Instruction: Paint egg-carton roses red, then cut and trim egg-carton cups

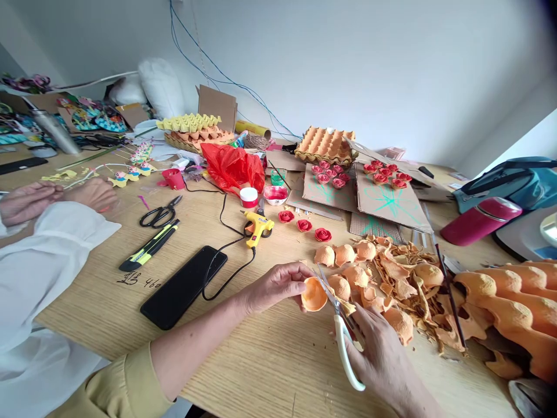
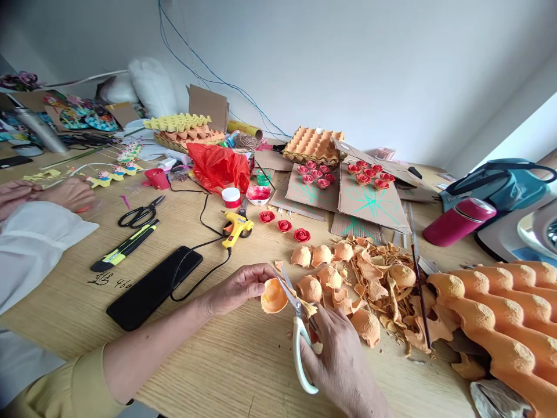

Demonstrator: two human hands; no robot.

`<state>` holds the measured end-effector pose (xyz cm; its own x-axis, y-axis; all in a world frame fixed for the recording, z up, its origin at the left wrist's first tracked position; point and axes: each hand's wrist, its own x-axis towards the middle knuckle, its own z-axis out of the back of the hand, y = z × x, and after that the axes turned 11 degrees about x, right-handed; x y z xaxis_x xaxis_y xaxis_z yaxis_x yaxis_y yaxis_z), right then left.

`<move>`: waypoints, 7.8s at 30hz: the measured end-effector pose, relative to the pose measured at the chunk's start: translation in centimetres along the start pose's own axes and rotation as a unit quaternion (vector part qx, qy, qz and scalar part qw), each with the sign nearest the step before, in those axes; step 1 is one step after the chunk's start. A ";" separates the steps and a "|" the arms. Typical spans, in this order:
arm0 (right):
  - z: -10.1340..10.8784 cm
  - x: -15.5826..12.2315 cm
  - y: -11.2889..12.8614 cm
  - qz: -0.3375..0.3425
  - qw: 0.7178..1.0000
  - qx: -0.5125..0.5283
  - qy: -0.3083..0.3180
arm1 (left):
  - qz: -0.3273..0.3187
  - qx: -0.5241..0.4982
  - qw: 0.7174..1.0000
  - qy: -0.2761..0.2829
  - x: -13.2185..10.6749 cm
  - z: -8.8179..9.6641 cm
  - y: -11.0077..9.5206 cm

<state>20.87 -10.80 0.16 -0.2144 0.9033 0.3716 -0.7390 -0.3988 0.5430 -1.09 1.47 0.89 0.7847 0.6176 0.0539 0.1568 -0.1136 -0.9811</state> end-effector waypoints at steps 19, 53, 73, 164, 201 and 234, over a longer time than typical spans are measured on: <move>0.0 -0.4 -0.5 -0.106 0.990 0.089 -0.022 | 0.009 -0.119 0.993 0.001 -0.1 0.5 0.6; 0.3 -0.2 -0.6 -0.086 0.993 0.082 -0.008 | -0.078 0.175 0.970 -0.149 0.2 -0.4 0.0; 0.4 -0.3 -0.5 -0.091 0.991 0.093 -0.015 | -0.025 0.008 0.994 -0.109 0.1 -0.4 0.0; 0.0 0.1 -0.5 0.117 0.989 -0.083 -0.039 | -0.027 -0.034 0.999 -0.017 0.1 -1.0 1.6; 0.3 -0.5 -1.1 -0.038 0.997 0.013 -0.066 | 0.005 -0.144 0.990 -0.012 0.1 -0.3 1.1; 0.9 -0.4 -0.4 0.006 0.996 0.031 -0.089 | 0.005 0.046 0.994 -0.102 -0.1 -1.1 0.3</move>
<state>21.84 -11.13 0.45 -0.1023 0.8588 0.5020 -0.6957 -0.4225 0.5809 -0.49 0.50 0.75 0.6468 0.7625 0.0152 0.0880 -0.0548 -0.9946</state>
